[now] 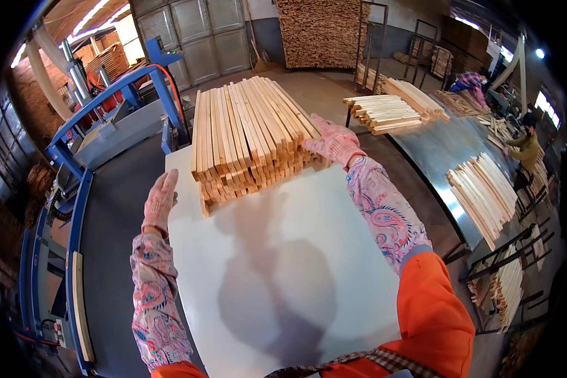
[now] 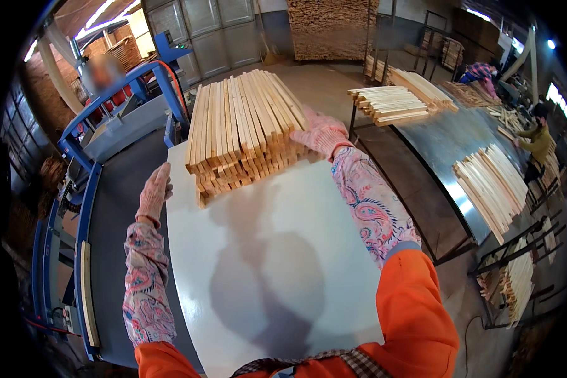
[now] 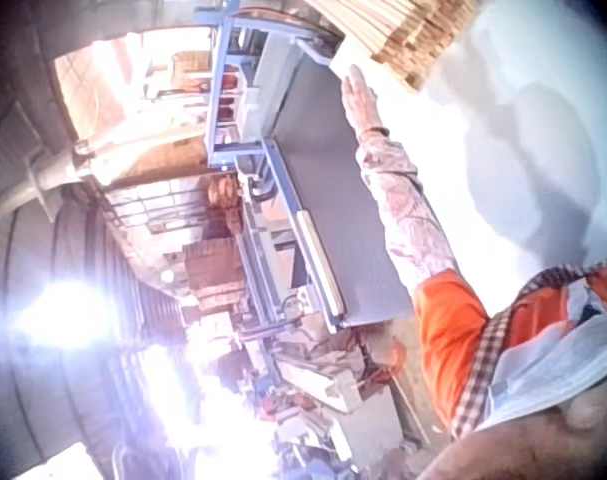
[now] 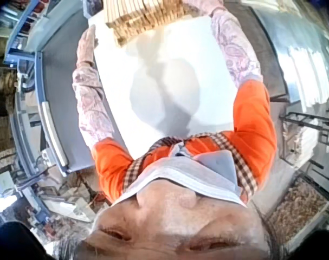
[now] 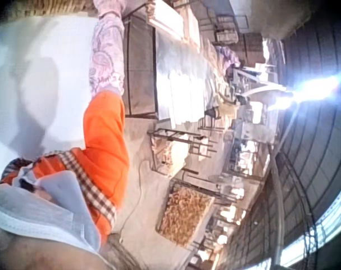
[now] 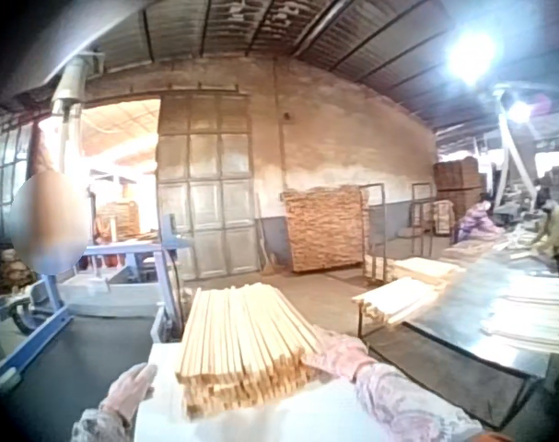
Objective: The person stacks light-colored wooden planks on a conveyor belt and a metal table in a workshop. They repeatedly pick up bundles of planks, align them, and place them into neat piles, occasionally moving between the conveyor and the table.
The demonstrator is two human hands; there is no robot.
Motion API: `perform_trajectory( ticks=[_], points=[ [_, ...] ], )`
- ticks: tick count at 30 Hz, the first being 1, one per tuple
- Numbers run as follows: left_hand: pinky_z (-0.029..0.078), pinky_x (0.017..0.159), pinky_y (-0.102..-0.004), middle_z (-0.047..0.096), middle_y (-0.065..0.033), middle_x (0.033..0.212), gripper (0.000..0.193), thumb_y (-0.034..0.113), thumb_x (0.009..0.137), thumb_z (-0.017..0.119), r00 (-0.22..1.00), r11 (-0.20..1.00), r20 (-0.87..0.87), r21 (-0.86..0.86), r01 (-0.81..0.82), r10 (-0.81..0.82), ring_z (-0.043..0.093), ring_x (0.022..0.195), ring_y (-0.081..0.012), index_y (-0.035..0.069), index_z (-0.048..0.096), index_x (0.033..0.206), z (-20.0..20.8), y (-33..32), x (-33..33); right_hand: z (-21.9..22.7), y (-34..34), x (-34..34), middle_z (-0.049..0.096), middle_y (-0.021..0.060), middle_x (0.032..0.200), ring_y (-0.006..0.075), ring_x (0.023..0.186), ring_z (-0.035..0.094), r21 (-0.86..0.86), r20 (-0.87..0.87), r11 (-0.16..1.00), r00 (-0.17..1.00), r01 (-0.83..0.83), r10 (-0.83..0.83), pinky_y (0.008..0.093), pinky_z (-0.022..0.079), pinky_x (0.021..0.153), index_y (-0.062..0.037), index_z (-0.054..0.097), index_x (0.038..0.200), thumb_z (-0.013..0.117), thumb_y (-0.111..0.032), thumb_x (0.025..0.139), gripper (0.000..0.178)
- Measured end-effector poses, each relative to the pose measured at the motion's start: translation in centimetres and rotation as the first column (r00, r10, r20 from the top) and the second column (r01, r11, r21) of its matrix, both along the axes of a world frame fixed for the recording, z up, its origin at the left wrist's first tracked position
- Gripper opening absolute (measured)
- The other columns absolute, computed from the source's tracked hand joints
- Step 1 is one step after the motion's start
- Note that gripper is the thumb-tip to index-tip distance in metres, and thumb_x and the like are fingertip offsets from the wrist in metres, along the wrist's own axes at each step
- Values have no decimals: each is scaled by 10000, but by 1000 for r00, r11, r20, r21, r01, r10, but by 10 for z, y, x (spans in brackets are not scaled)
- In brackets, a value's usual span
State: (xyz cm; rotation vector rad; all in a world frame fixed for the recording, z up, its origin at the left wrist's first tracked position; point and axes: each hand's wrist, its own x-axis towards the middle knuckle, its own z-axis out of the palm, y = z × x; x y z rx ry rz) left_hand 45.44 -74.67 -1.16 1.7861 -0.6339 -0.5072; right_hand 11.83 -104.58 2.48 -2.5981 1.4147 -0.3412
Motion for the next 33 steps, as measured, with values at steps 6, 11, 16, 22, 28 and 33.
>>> perform_trajectory(
  ticks=[6, 11, 16, 22, 28, 33],
  points=[
    [563, 874, -410, 662, -143, 1238, 447, 197, 963, 570, 814, 900, 474, 417, 128, -335, 664, 1068, -358, 188, 541, 1409, -2, -81, 75, 7, -22, 36, 559, 165, 1478, 330, 1351, 542, 59, -227, 985, 958, -165, 174, 436, 452, 1109, -156, 409, 1552, 672, -475, 884, 785],
    [546, 926, -404, 687, -124, 1220, 411, 233, 982, 563, 591, 780, 597, 620, 90, -543, 668, 1108, -343, 184, 563, 1390, -6, -134, 61, -19, -39, 41, 574, 164, 1462, 340, 1321, 563, -22, -84, 962, 959, -272, 269, 399, 460, 1101, -153, 455, 1534, 715, -384, 885, 736],
    [525, 911, -358, 760, -111, 1096, 546, 552, 929, 617, 931, 905, 320, 424, 25, -175, 711, 1024, -283, 110, 728, 1229, -4, -143, 34, -45, -49, 43, 628, 160, 1380, 318, 1185, 644, 40, 161, 958, 948, -285, 275, 358, 519, 1022, -162, 567, 1461, 763, -230, 876, 621],
    [529, 893, -454, 732, -181, 1049, 580, 581, 924, 579, 769, 875, 574, 483, -40, -282, 682, 1025, -373, 37, 736, 1050, -1, -112, 11, -44, -23, 24, 662, 148, 1319, 289, 1137, 659, -27, 247, 932, 901, -362, 357, 347, 528, 989, -180, 623, 1416, 744, -164, 886, 544],
    [513, 979, -398, 665, -154, 1206, 460, 202, 944, 673, 724, 930, 584, 260, 261, -367, 636, 1108, -331, 70, 587, 1376, -18, 3, -77, -39, 62, -78, 643, 163, 1369, 309, 1209, 625, -193, 76, 869, 876, -455, 476, 413, 497, 1028, -145, 555, 1470, 738, -199, 897, 604],
    [421, 1105, -326, 496, -177, 1510, 760, 286, 988, 628, 912, 921, -177, -203, 333, -369, 526, 1329, -224, 30, 284, 1616, -21, 35, -113, -39, 85, -107, 555, 151, 1479, 267, 1378, 513, 212, 586, 792, 724, -572, 366, 367, 386, 1154, -76, 422, 1553, 666, -326, 957, 691]
  ],
)
